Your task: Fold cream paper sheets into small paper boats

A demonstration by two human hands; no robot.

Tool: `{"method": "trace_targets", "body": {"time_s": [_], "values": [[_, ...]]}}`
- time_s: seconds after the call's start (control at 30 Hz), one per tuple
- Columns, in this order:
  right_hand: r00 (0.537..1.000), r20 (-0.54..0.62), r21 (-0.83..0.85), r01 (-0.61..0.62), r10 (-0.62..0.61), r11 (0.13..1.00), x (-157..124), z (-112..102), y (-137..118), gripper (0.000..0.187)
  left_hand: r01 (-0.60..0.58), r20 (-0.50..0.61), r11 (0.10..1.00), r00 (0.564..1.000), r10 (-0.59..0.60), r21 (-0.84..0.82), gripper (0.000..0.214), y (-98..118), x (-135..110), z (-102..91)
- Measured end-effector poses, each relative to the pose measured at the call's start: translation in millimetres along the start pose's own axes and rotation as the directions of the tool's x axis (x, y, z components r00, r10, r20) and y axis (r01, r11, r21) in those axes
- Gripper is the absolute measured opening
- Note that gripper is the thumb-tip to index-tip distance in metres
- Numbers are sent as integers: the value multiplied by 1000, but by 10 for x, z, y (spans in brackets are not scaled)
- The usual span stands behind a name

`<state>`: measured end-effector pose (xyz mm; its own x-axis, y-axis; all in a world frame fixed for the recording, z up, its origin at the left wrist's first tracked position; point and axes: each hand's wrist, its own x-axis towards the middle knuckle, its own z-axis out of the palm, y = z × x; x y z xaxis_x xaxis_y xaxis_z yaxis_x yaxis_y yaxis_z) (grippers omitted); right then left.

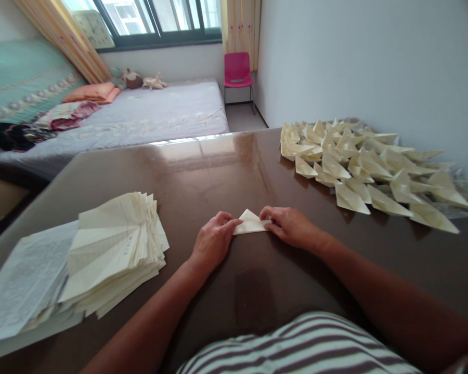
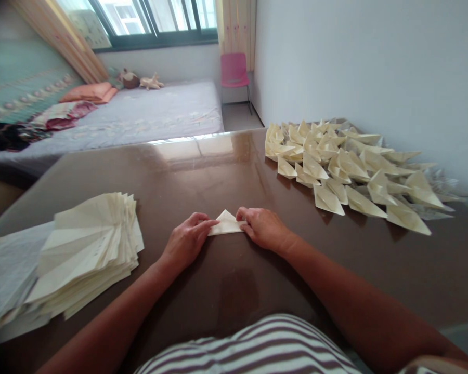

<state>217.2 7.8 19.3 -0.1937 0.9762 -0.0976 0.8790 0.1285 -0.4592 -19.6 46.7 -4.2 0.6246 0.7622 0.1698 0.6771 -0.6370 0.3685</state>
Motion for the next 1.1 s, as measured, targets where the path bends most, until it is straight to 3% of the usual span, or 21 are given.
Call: {"method": "trace_targets", "body": {"time_s": [0.17,0.37,0.5,0.63,0.77,0.9,1.1], "values": [[1000,16,-31,-19,19,999,1,16,15,17,-136,116,953,987,108,270,41,110,-22,-32],[1000,9,-77,-29,30,997,-18,5,-15,18,-220,193,892,969,153,396,47,182,-41,-71],[987,-100,-327,88,-128,941,-120,6,-209,18,-229,205,879,967,155,417,46,206,-57,-94],[967,3,-489,223,-254,843,-262,101,-393,25,-235,165,879,969,181,414,44,208,-68,-77],[979,23,-570,178,-201,802,-348,168,-451,30,-264,113,866,965,238,425,38,215,-90,-14],[994,22,-601,102,-110,793,-382,116,-462,26,-302,190,855,951,243,422,40,244,-121,27],[997,48,-594,80,-65,800,-409,38,-464,25,-308,247,847,944,217,433,44,287,-181,8]]}}
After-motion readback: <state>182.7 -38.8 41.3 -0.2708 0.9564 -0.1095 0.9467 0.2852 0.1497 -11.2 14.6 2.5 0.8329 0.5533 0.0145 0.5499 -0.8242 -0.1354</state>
